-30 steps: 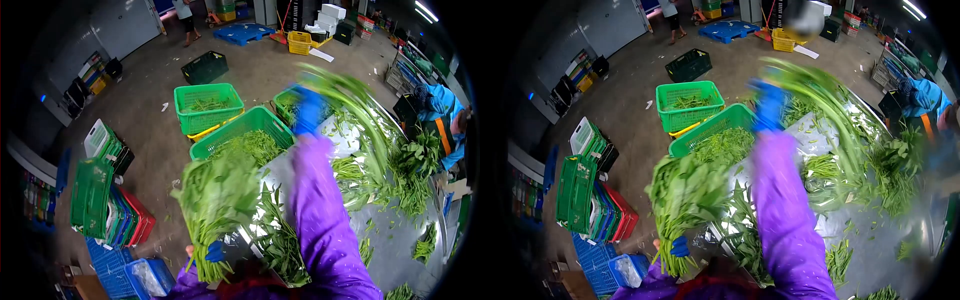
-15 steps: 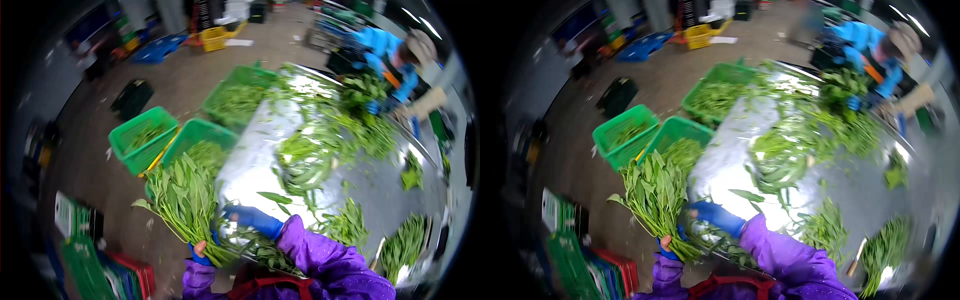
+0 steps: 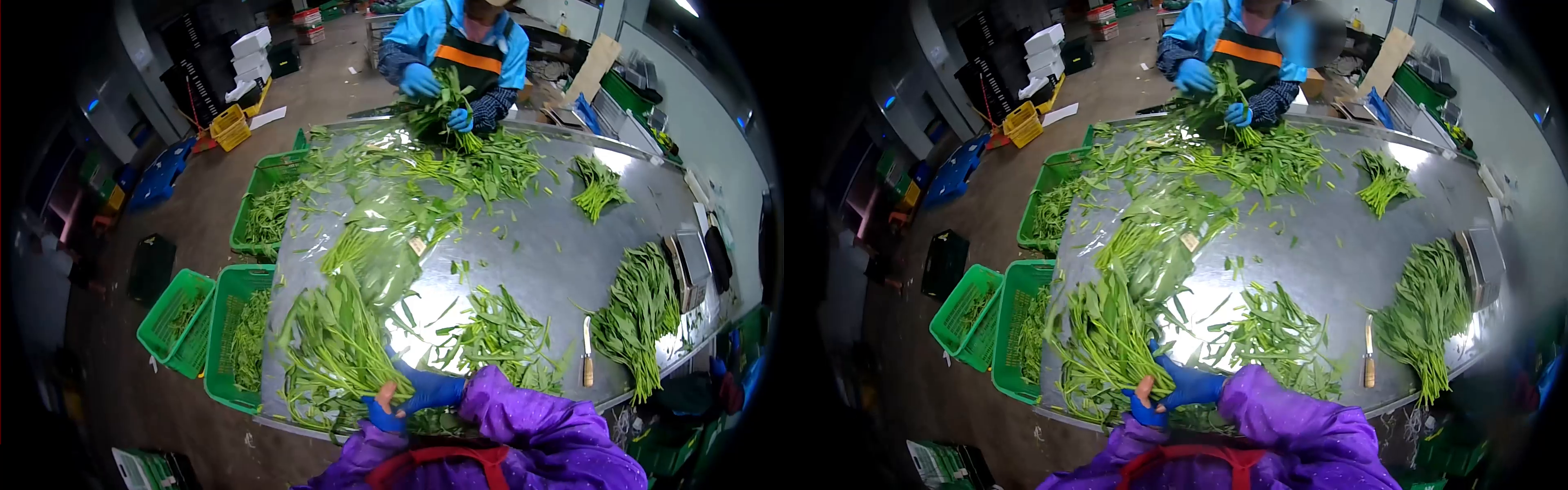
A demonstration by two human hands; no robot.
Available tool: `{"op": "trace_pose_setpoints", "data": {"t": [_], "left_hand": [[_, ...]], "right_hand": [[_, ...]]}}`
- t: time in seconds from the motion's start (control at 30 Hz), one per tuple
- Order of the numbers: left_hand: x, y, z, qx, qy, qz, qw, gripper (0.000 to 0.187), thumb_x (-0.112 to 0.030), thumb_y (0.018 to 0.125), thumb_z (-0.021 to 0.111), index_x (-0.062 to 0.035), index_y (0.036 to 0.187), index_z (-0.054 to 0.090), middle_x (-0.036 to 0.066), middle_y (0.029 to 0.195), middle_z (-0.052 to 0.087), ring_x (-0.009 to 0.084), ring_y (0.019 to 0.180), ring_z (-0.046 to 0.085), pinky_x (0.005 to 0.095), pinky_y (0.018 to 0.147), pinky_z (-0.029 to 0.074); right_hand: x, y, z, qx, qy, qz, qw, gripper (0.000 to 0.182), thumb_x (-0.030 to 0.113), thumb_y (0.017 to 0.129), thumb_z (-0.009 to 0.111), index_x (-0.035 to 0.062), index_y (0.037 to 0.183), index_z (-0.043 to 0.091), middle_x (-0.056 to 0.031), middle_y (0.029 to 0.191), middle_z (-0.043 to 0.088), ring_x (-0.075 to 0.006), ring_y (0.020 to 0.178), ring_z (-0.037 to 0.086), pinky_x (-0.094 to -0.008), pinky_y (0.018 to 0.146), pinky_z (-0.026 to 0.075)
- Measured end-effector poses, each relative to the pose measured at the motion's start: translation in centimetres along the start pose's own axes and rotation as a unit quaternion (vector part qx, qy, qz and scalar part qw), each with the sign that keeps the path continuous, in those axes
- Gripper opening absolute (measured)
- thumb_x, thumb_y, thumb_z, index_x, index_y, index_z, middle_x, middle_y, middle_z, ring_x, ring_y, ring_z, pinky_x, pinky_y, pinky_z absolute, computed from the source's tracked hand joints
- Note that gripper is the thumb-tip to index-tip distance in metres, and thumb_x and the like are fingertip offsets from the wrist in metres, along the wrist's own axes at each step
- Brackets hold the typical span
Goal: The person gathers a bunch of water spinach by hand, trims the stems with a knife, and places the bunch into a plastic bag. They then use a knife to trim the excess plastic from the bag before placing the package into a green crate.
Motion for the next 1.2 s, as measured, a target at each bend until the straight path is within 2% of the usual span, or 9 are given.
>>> {"op": "trace_pose_setpoints", "data": {"t": [0.1, 0.4, 0.43, 0.5, 0.6, 0.7, 0.8, 1.0, 1.2], "left_hand": [[-4.8, 1.0, 3.2, 0.105, 0.066, -0.061, 0.990, 0.048, -0.002, 0.077, 0.051, 0.0010, 0.124, 0.046, 0.020, 0.123, 0.050, 0.0326, 0.115, 0.048, 0.0389, 0.096, 0.039], [-14.1, 2.0, 4.9, -0.015, -0.345, -0.286, 0.894, 0.073, 0.006, 0.076, 0.059, 0.0027, 0.138, 0.019, 0.015, 0.118, 0.050, 0.0209, 0.103, 0.052, 0.0315, 0.087, 0.043], [-13.9, 2.7, 3.3, 0.097, -0.216, -0.243, 0.941, 0.084, 0.003, 0.077, 0.062, 0.0006, 0.140, 0.006, 0.015, 0.112, 0.054, 0.0186, 0.098, 0.054, 0.0293, 0.084, 0.044], [-17.0, 3.1, -0.4, 0.108, -0.043, -0.329, 0.937, 0.068, -0.007, 0.070, 0.073, 0.0028, 0.127, 0.039, 0.013, 0.107, 0.058, 0.0168, 0.093, 0.057, 0.0287, 0.081, 0.044], [-25.1, 7.7, -2.6, 0.114, 0.285, 0.021, 0.951, 0.067, -0.023, 0.062, 0.076, -0.0072, 0.122, 0.050, 0.011, 0.108, 0.057, 0.0232, 0.097, 0.056, 0.0393, 0.089, 0.040], [-29.6, 9.7, -0.4, 0.216, 0.471, 0.140, 0.843, 0.068, -0.034, 0.064, 0.072, -0.0151, 0.125, 0.049, 0.007, 0.117, 0.052, 0.0252, 0.108, 0.049, 0.0478, 0.097, 0.029], [-28.2, 11.1, 1.9, 0.399, 0.447, 0.199, 0.775, 0.084, -0.038, 0.063, 0.069, -0.0193, 0.136, 0.033, 0.007, 0.123, 0.048, 0.0237, 0.113, 0.046, 0.0497, 0.099, 0.026], [-23.3, 11.0, 3.8, 0.510, 0.299, 0.155, 0.792, 0.094, -0.026, 0.059, 0.068, -0.0116, 0.140, 0.022, 0.013, 0.115, 0.051, 0.0289, 0.106, 0.051, 0.0445, 0.091, 0.037], [-22.3, 12.5, 6.4, 0.523, 0.233, 0.181, 0.800, 0.073, -0.026, 0.063, 0.069, -0.0086, 0.129, 0.041, 0.012, 0.081, 0.058, 0.0317, 0.070, 0.057, 0.0404, 0.065, 0.045]], "right_hand": [[-1.2, -3.6, -1.5, 0.006, 0.004, 0.042, 0.999, 0.108, 0.020, 0.065, 0.073, 0.0002, 0.140, -0.003, -0.0216, 0.139, 0.025, -0.0265, 0.126, 0.030, -0.0324, 0.103, 0.026], [-0.9, -9.4, -4.4, 0.071, 0.327, 0.100, 0.937, 0.065, 0.012, 0.071, 0.068, -0.0018, 0.127, 0.039, -0.0091, 0.116, 0.053, -0.0150, 0.105, 0.048, -0.0289, 0.091, 0.038], [-0.8, -10.0, -5.0, 0.081, 0.334, 0.108, 0.933, 0.058, 0.018, 0.072, 0.070, -0.0011, 0.121, 0.046, -0.0084, 0.111, 0.056, -0.0144, 0.104, 0.049, -0.0288, 0.091, 0.038], [0.6, -11.3, -6.5, 0.101, 0.348, 0.125, 0.923, 0.060, 0.021, 0.072, 0.070, -0.0008, 0.122, 0.045, -0.0088, 0.113, 0.055, -0.0156, 0.104, 0.049, -0.0287, 0.092, 0.038], [0.5, -11.9, -6.7, 0.147, 0.356, 0.130, 0.914, 0.066, 0.025, 0.071, 0.071, -0.0012, 0.125, 0.043, -0.0103, 0.118, 0.053, -0.0174, 0.105, 0.049, -0.0288, 0.092, 0.037], [1.2, -11.4, -4.7, 0.167, 0.366, 0.144, 0.904, 0.067, 0.026, 0.070, 0.071, -0.0013, 0.125, 0.043, -0.0105, 0.120, 0.052, -0.0163, 0.106, 0.048, -0.0283, 0.092, 0.036], [1.5, -11.9, -3.5, 0.210, 0.377, 0.192, 0.882, 0.047, 0.019, 0.074, 0.067, 0.0009, 0.114, 0.052, -0.0092, 0.106, 0.059, -0.0160, 0.093, 0.056, -0.0274, 0.081, 0.044], [2.6, -14.3, -4.1, 0.171, 0.458, 0.190, 0.852, 0.041, 0.018, 0.075, 0.064, 0.0014, 0.111, 0.053, -0.0081, 0.099, 0.060, -0.0156, 0.085, 0.058, -0.0278, 0.076, 0.047], [1.5, -15.6, -4.6, 0.151, 0.496, 0.197, 0.832, 0.037, 0.020, 0.074, 0.065, 0.0034, 0.106, 0.055, -0.0068, 0.087, 0.062, -0.0146, 0.073, 0.060, -0.0276, 0.066, 0.049]]}}
Point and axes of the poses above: each hand's wrist, its own y-axis towards the middle knuckle, its own z-axis out of the palm, x = y × z, the point moved 1 cm from there along y, towards the middle knuckle
